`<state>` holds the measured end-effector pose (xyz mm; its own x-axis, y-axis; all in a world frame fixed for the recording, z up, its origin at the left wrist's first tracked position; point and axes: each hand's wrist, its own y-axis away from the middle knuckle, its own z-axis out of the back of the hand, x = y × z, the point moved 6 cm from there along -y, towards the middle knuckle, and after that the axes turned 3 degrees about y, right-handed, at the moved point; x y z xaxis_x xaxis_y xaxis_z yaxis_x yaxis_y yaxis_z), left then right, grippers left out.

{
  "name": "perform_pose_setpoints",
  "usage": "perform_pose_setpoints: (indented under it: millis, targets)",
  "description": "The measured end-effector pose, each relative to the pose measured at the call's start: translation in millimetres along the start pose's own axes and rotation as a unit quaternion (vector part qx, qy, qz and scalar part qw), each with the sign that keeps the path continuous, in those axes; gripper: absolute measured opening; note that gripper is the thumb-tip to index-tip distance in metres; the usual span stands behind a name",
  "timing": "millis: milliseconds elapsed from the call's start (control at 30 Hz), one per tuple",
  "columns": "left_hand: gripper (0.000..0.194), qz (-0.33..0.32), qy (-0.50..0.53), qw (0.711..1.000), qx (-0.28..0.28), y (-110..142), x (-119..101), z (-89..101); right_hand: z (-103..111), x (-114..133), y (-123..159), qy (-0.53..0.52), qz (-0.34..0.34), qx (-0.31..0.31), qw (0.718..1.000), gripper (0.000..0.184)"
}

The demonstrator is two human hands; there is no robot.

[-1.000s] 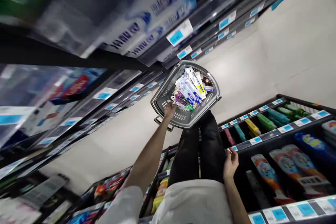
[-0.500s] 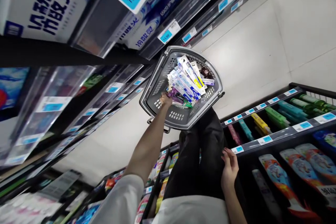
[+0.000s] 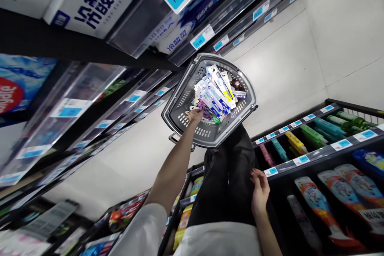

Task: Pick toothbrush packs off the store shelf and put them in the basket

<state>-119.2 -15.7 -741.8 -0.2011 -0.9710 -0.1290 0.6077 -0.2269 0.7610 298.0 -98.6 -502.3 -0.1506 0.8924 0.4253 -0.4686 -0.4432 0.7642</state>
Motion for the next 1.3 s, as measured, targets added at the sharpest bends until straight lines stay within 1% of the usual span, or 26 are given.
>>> perform_pose_setpoints:
  millis: [67,200,267,367,433,500,600,667,733,833,933,1000,1067,1133,1167,1200,1233,1300]
  targets:
    - [0.027,-0.005,-0.009,1.0,-0.011,1.3,-2.2,-2.8,-0.2,-1.8,0.5,-0.002,0.001,0.0,1.0,0.038]
    - [0.038,-0.022,-0.018,0.999,-0.037,1.7,-5.7,-5.7,-0.2,-4.5,1.8,-0.002,0.001,0.003,1.0,0.037]
    - [0.039,-0.034,-0.023,0.998,-0.052,2.5,-6.8,-4.4,0.3,-6.0,2.4,0.0,0.002,0.005,1.0,0.037]
    - [0.036,-0.062,-0.026,0.995,-0.071,9.0,-8.8,2.3,1.8,-7.3,2.9,0.006,0.012,0.002,1.0,0.038]
    - [0.032,-0.091,-0.02,0.993,-0.075,18.9,-11.3,9.5,2.1,-7.0,3.4,0.016,0.025,0.003,1.0,0.038]
    - [0.027,-0.131,-0.007,0.989,-0.074,34.3,-15.1,18.6,1.8,-4.8,4.5,0.03,0.044,0.01,0.999,0.038]
    - [0.021,-0.2,0.024,0.977,-0.064,68.8,-22.7,36.3,2.4,3.5,9.6,0.064,0.089,0.031,0.993,0.037]
    - [0.021,-0.245,0.048,0.967,-0.055,101.1,-28.8,52.2,5.0,11.3,16.7,0.096,0.124,0.044,0.987,0.037]
    - [0.02,-0.284,0.07,0.955,-0.048,141.6,-36.0,72.0,8.3,20.3,26.7,0.127,0.159,0.061,0.977,0.036]
    - [0.019,-0.338,0.094,0.936,-0.036,215.1,-49.7,105.1,9.4,36.8,43.7,0.163,0.215,0.109,0.957,0.036]
    - [0.024,-0.394,0.112,0.912,-0.018,295.7,-68.4,136.7,6.8,63.7,58.2,0.189,0.287,0.144,0.928,0.04]
    - [0.027,-0.428,0.121,0.896,-0.005,348.2,-83.5,156.0,5.5,90.8,66.5,0.201,0.343,0.151,0.905,0.048]
    - [0.028,-0.457,0.127,0.88,0.003,396.9,-100.1,174.0,5.9,124.4,76.7,0.208,0.401,0.155,0.878,0.06]
    - [0.028,-0.482,0.134,0.865,0.019,440.2,-117.4,189.1,9.6,161.2,89.9,0.204,0.45,0.162,0.854,0.071]
    - [0.028,-0.493,0.14,0.858,0.032,459.1,-125.8,195.3,13.1,179.4,97.2,0.199,0.466,0.165,0.846,0.074]
    - [0.029,-0.501,0.148,0.851,0.046,476.1,-133.9,200.9,17.6,196.6,104.4,0.192,0.472,0.17,0.844,0.073]
    - [0.029,-0.51,0.157,0.844,0.059,491.3,-141.6,206.2,23.0,212.6,111.6,0.185,0.471,0.174,0.845,0.069]
    - [0.03,-0.53,0.172,0.827,0.08,516.7,-154.9,216.5,35.5,240.7,126.0,0.173,0.463,0.185,0.849,0.052]
